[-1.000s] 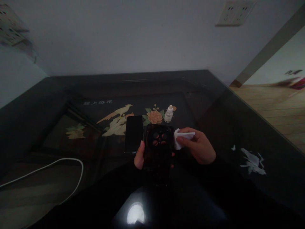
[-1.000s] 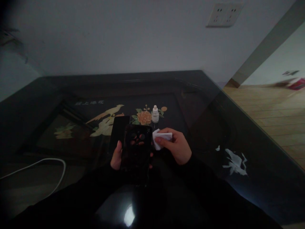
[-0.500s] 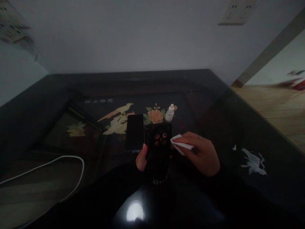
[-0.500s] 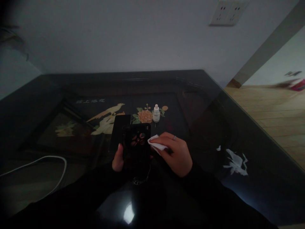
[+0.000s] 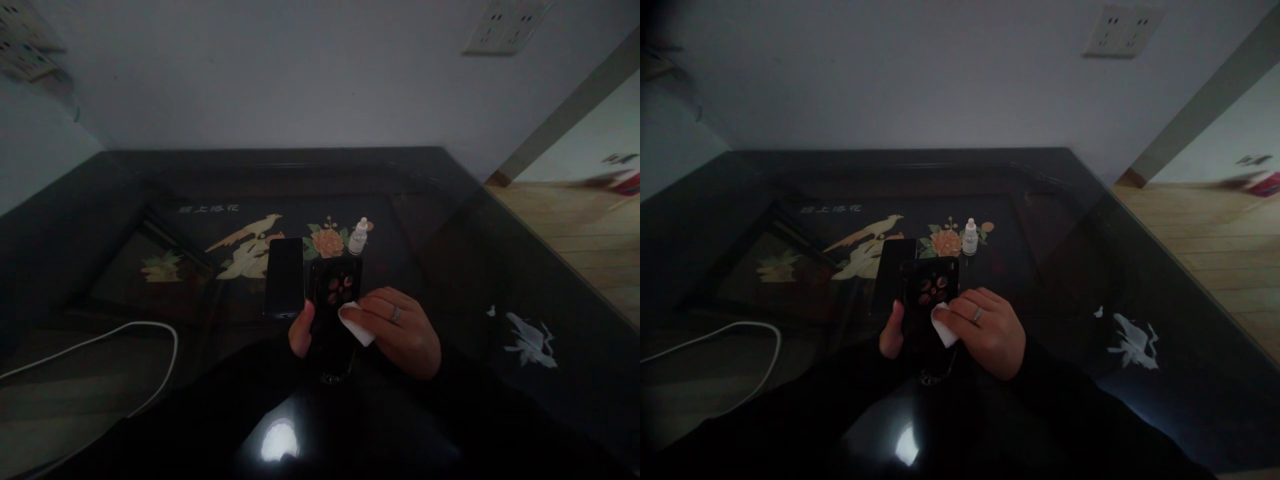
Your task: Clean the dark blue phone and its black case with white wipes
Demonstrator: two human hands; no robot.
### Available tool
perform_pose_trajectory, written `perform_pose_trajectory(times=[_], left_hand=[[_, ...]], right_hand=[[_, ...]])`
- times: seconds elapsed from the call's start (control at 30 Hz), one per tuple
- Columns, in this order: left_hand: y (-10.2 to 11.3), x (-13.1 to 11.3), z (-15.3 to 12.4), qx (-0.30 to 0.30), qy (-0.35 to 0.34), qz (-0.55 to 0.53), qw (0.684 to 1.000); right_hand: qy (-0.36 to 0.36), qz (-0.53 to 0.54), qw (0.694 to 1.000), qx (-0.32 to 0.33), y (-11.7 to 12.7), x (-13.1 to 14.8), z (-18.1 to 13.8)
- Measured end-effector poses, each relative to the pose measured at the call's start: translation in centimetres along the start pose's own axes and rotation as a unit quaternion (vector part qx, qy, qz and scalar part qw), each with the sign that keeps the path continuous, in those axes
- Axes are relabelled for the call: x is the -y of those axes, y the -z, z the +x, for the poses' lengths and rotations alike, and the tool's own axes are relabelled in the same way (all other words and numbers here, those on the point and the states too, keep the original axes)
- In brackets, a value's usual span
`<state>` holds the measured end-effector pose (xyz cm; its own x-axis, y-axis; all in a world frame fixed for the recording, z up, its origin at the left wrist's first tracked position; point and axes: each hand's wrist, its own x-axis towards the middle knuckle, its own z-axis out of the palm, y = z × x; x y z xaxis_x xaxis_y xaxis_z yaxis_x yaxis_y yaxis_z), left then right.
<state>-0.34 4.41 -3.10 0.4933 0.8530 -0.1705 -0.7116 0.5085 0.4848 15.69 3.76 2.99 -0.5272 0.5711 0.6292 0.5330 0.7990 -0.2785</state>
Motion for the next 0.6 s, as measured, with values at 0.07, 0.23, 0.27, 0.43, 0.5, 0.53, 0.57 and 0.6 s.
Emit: perform_pose_trajectory(times=[0.07, 0.23, 0.27, 0.43, 0.5, 0.53, 0.57, 0.6], left_hand=[[-0.4, 0.1, -0.3, 0.010, -0.031, 0.011, 0.999], [-1.2, 0.0, -0.7, 0.021, -0.081, 0.067, 0.994], [-1.2, -0.1, -0.7, 0.023, -0.082, 0.072, 0.994], [-1.0, 0.0, -0.7, 0.033, -0.049, 0.049, 0.997], [-0.9, 0.1, -0.7, 0.026, -0.059, 0.046, 0.997], [-0.8, 0.2, -0.6, 0.021, -0.067, 0.048, 0.996], [-0.8, 0.3, -0.6, 0.018, -0.077, 0.054, 0.995], [-0.7, 0.4, -0.6, 0.016, -0.086, 0.060, 0.994]], right_hand=[[-0.073, 0.090, 0.993, 0.007, -0.1, 0.6, 0.2], [-0.211, 0.322, 0.919, 0.088, 0.9, 0.5, 0.7], [-0.219, 0.318, 0.919, 0.080, 1.3, 0.2, 0.7], [-0.181, 0.186, 0.965, 0.036, 2.6, -0.8, 0.3], [-0.149, 0.148, 0.977, 0.048, 2.5, -0.8, 0.2], [-0.134, 0.134, 0.980, 0.052, 2.3, -0.7, 0.1], [-0.122, 0.123, 0.983, 0.053, 1.9, -0.5, 0.1], [-0.114, 0.117, 0.985, 0.049, 1.5, -0.2, 0.0]])
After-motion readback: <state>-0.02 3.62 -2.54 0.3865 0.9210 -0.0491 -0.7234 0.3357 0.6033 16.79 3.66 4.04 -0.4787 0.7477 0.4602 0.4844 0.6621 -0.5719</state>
